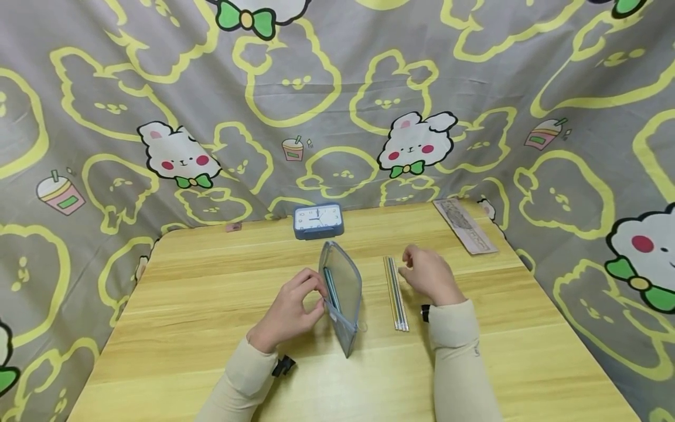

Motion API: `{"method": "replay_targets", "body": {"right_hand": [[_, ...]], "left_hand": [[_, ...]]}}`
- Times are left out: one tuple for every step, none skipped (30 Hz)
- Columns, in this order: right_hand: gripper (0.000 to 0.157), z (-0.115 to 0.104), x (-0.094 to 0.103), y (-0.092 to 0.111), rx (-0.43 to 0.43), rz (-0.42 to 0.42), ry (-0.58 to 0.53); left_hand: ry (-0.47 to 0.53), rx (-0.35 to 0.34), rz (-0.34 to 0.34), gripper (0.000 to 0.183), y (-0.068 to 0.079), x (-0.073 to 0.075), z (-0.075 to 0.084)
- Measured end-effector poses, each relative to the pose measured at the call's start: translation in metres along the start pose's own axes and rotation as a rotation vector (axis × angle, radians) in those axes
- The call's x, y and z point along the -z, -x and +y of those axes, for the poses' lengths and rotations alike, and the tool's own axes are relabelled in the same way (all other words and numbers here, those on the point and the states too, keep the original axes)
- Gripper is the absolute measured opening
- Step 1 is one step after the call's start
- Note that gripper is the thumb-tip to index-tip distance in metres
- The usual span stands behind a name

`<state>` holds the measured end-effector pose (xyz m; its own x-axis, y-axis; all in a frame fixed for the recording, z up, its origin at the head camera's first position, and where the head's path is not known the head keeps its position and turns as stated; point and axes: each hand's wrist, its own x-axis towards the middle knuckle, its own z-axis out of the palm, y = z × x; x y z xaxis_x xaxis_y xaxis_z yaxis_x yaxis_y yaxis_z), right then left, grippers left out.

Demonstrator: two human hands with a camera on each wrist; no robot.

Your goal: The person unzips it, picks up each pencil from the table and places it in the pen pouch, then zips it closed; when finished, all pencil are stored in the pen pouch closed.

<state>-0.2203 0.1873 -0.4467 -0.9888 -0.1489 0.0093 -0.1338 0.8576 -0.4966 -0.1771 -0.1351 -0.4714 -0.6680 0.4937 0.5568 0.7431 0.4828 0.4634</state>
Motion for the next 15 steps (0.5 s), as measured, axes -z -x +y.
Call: {"method": "replay_targets", "body": {"right_hand": [[0.024,0.007,-0.002,-0.001,-0.007,-0.041,0.015],[0.023,0.013,-0.006,-0.002,-0.012,-0.08,0.026],[0.022,0.017,-0.009,-0.003,-0.02,-0.112,0.03],[0.021,0.021,-0.013,-0.004,-0.025,-0.138,0.028],[0.019,0.024,-0.017,-0.005,-0.027,-0.154,0.024],[0.017,0.026,-0.02,-0.006,-0.023,-0.162,0.019],[0.014,0.027,-0.024,-0.007,-0.024,-0.167,0.012],[0.011,0.028,-0.027,-0.008,-0.021,-0.167,0.009],[0.009,0.028,-0.029,-0.009,-0.016,-0.165,0.005],[0.009,0.027,-0.031,-0.009,-0.004,-0.163,-0.001],[0.007,0.026,-0.033,-0.01,0.003,-0.163,-0.005],[0.007,0.026,-0.035,-0.011,0.014,-0.159,-0.005],[0.006,0.024,-0.037,-0.012,0.021,-0.159,-0.005],[0.006,0.023,-0.037,-0.012,0.031,-0.157,-0.002],[0.005,0.022,-0.038,-0.013,0.041,-0.16,-0.001]], "left_hand": [[0.0,0.001,0.0,0.02,0.0,0.0,0.0],[-0.001,0.002,0.0,0.021,0.0,0.0,0.0],[-0.001,0.002,0.0,0.021,0.0,0.0,0.0],[-0.001,0.002,0.001,0.021,0.001,0.0,0.0],[-0.001,0.002,0.002,0.021,0.001,0.0,0.0],[-0.003,-0.001,0.005,0.021,0.001,0.0,0.0],[-0.002,-0.002,0.005,0.021,0.001,0.0,0.0],[-0.001,-0.003,0.005,0.021,0.001,0.0,0.0],[0.002,-0.004,0.005,0.021,0.002,0.0,0.0],[0.005,-0.003,0.003,0.021,0.002,0.0,0.0],[0.007,-0.002,0.001,0.021,0.002,-0.001,0.0],[0.009,0.0,-0.001,0.021,0.001,-0.001,0.0],[0.012,0.004,-0.006,0.021,0.001,0.0,0.0],[0.013,0.007,-0.007,0.021,0.001,0.0,0.0],[0.014,0.008,-0.009,0.021,0.001,0.0,0.0]]}}
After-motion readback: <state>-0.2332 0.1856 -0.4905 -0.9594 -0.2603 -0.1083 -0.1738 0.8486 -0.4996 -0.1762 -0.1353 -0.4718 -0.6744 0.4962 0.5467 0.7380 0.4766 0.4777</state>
